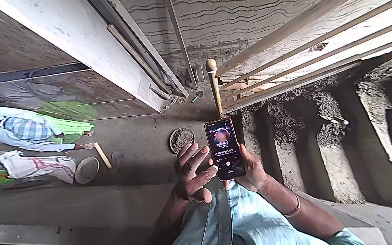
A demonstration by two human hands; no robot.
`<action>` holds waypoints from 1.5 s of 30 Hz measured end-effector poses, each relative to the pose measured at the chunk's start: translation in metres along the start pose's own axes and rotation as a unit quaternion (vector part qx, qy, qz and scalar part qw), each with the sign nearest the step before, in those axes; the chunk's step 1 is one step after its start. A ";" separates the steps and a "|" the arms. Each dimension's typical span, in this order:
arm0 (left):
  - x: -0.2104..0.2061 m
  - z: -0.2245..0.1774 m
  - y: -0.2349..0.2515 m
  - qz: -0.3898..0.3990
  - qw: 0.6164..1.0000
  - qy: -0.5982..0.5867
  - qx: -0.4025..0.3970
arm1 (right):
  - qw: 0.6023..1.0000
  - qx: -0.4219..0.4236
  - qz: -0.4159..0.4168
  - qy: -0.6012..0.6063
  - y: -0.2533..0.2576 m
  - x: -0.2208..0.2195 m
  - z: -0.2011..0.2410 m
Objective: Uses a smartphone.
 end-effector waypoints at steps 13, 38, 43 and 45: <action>0.006 -0.002 0.002 -0.023 0.999 -0.023 0.012 | 1.000 0.001 0.005 -0.005 0.000 -0.001 0.000; -0.024 -0.022 0.025 0.085 0.996 0.039 -0.012 | 0.999 0.005 -0.030 -0.013 -0.003 -0.004 0.001; -0.013 -0.017 0.026 0.011 1.000 -0.002 0.013 | 1.000 -0.005 -0.010 -0.011 -0.003 -0.001 0.000; -0.011 -0.014 0.024 0.004 1.000 0.002 0.015 | 1.000 -0.006 -0.009 -0.009 -0.003 0.000 0.000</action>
Point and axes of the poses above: each hand's wrist, its own y-axis towards the middle knuckle, its own x-axis out of the back of the hand, z = x × y, the point moved 2 cm from there along y, towards the middle knuckle, and after that the axes turned 9 degrees about x, right-handed, at the moved point
